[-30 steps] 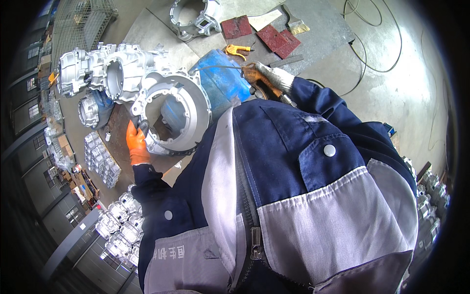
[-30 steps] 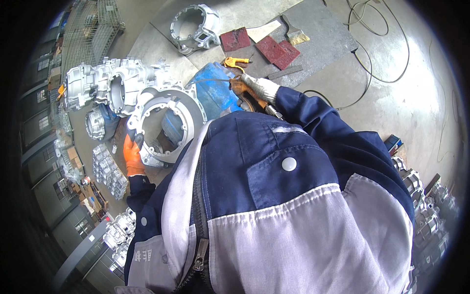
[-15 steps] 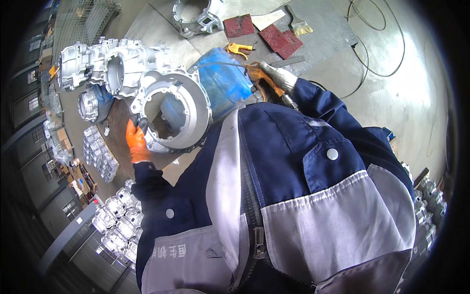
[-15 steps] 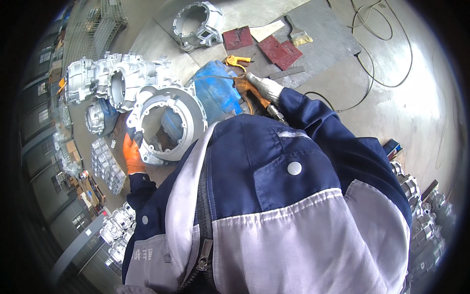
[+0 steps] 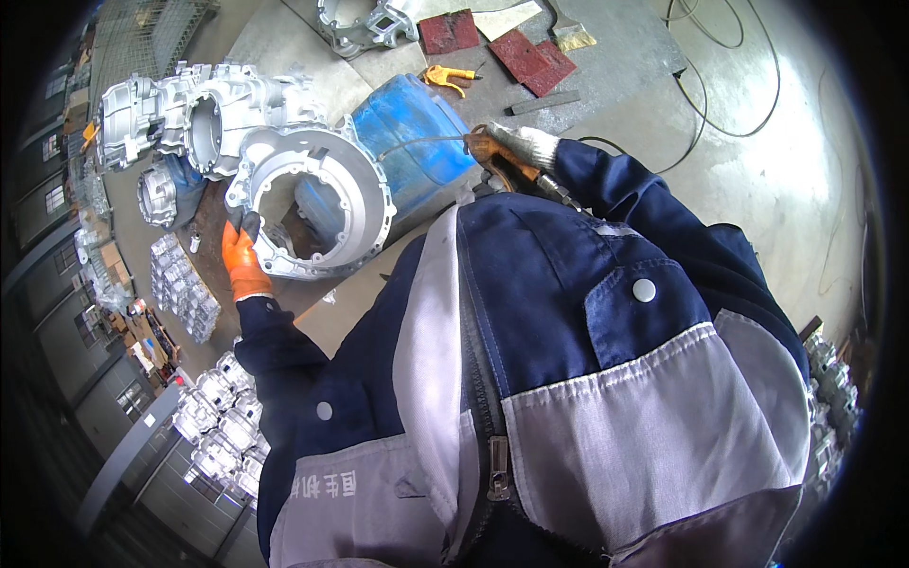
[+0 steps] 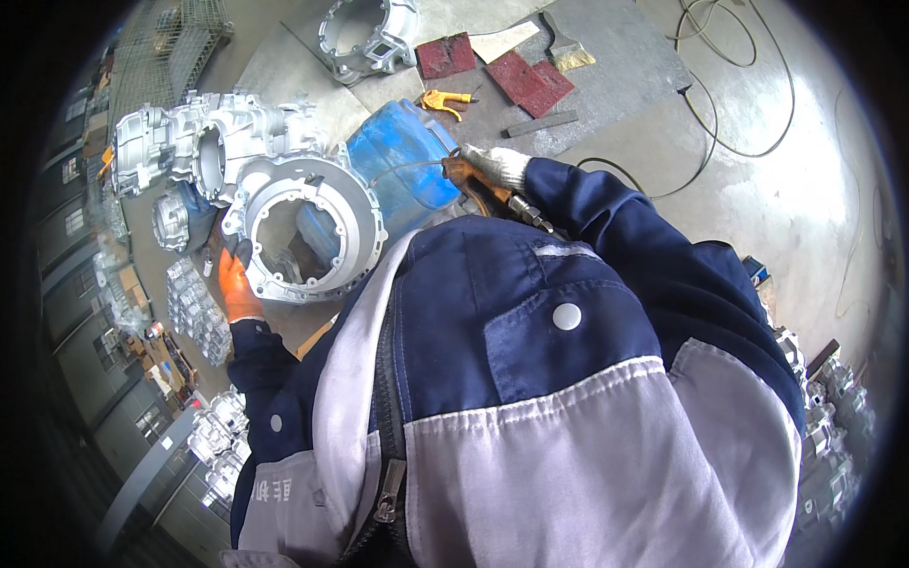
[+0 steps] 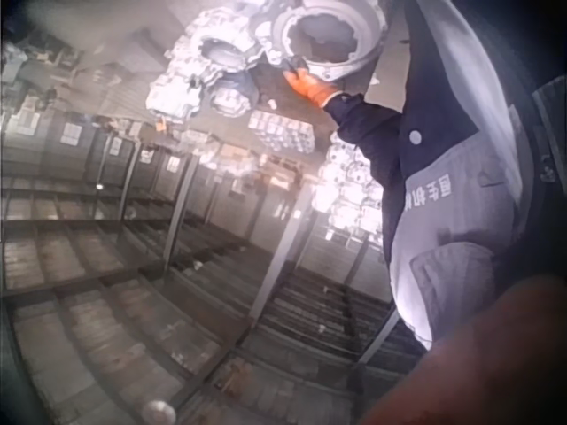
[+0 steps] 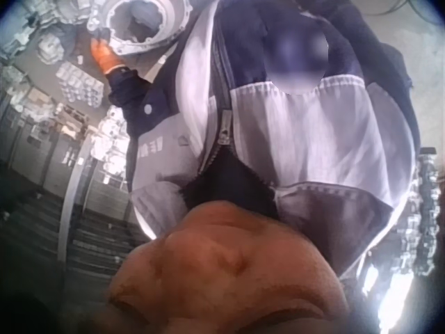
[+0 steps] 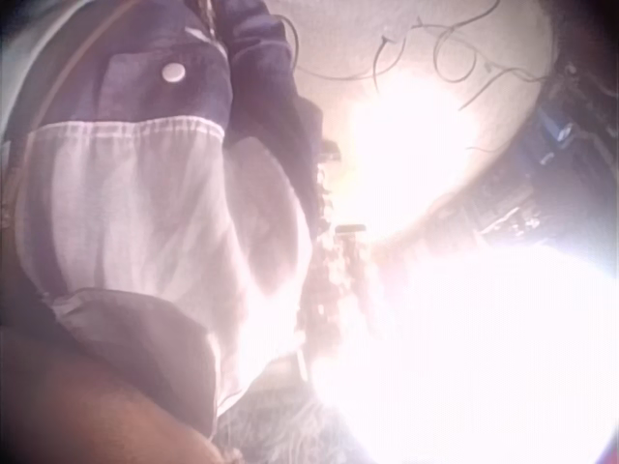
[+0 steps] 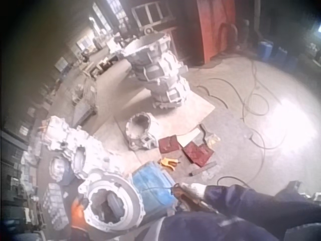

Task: The person picks up a metal housing part, sprays it with a handheld spray gun, and wipes it with a cloth. They repeat this process on several similar metal parts, placing each cleaned part onto a stack.

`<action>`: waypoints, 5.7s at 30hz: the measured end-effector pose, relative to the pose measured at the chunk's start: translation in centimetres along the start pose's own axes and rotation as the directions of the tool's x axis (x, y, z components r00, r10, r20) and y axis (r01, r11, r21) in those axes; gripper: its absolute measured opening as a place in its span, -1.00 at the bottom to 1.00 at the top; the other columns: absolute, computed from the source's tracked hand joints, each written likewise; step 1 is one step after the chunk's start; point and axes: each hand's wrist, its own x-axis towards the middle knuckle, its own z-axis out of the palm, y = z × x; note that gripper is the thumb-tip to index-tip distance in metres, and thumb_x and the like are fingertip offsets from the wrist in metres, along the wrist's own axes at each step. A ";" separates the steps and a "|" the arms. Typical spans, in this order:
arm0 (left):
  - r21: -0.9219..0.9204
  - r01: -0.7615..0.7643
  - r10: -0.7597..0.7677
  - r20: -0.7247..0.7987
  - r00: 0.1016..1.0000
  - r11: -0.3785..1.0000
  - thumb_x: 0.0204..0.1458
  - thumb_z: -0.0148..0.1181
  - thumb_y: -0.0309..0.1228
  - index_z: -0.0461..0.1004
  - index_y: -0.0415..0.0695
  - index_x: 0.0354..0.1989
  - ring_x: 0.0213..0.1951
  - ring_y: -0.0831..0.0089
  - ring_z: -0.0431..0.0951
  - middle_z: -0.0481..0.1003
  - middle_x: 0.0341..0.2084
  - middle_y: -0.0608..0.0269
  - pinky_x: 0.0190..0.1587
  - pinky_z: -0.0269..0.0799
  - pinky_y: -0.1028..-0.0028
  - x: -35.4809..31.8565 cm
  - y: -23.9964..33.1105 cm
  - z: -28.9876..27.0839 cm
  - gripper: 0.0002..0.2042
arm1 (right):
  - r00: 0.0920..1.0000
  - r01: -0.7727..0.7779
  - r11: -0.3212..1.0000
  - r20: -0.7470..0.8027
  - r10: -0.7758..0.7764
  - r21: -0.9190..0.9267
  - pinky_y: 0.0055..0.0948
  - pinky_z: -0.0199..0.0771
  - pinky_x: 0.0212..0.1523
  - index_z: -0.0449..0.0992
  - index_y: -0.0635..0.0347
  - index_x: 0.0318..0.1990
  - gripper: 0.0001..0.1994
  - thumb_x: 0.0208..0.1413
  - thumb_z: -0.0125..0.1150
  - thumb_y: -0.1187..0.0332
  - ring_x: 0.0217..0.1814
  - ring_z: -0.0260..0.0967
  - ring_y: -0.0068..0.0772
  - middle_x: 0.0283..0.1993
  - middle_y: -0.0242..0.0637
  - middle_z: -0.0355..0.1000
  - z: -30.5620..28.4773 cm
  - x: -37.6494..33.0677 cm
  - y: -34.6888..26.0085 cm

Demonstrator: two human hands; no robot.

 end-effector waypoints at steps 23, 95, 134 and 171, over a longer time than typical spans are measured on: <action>-0.025 0.022 -0.021 0.017 1.000 0.999 0.00 0.22 -0.47 0.43 -0.28 -0.01 -0.19 0.57 0.39 0.46 -0.21 0.36 -0.08 0.28 0.56 0.4 -0.7 -0.8 -0.64 | 1.000 -0.024 1.000 0.004 0.024 0.006 -0.44 0.50 -0.35 0.40 0.16 0.00 -0.49 0.22 -0.16 -0.10 -0.35 0.41 -0.44 -0.21 -0.21 0.46 0.9 -0.9 -0.8; 0.070 0.018 -0.001 -0.235 0.972 0.997 0.03 0.16 -0.35 0.43 -0.18 0.00 -0.20 0.53 0.43 0.48 -0.22 0.35 -0.11 0.28 0.54 0.7 -2.3 -1.0 -0.65 | 0.924 -0.350 0.926 0.113 0.366 -0.142 -0.64 0.47 -0.42 0.39 0.18 0.02 -0.60 0.22 -0.05 0.07 -0.45 0.43 -0.52 -0.35 -0.34 0.46 1.6 -9.0 -3.9; 0.104 0.060 -0.032 -0.251 0.967 0.993 0.02 0.16 -0.37 0.43 -0.19 0.00 -0.19 0.50 0.43 0.47 -0.20 0.34 -0.11 0.28 0.52 1.9 -3.8 -3.0 -0.65 | 0.954 -0.288 0.927 0.013 0.300 -0.242 -0.62 0.47 -0.55 0.47 0.15 -0.09 -0.51 0.19 -0.09 -0.11 -0.52 0.44 -0.54 -0.38 -0.29 0.49 3.6 -9.9 -5.3; -0.024 0.004 -0.006 -0.089 0.996 1.000 0.05 0.16 -0.42 0.33 -0.28 0.09 -0.16 0.53 0.42 0.48 -0.17 0.29 -0.06 0.26 0.55 2.2 -4.7 -4.4 -0.59 | 0.918 -0.365 0.769 -0.067 0.390 -0.525 -0.61 0.54 -0.39 0.44 0.22 -0.01 -0.49 0.21 -0.09 -0.08 -0.42 0.48 -0.52 -0.29 -0.22 0.49 1.8 -8.9 -5.2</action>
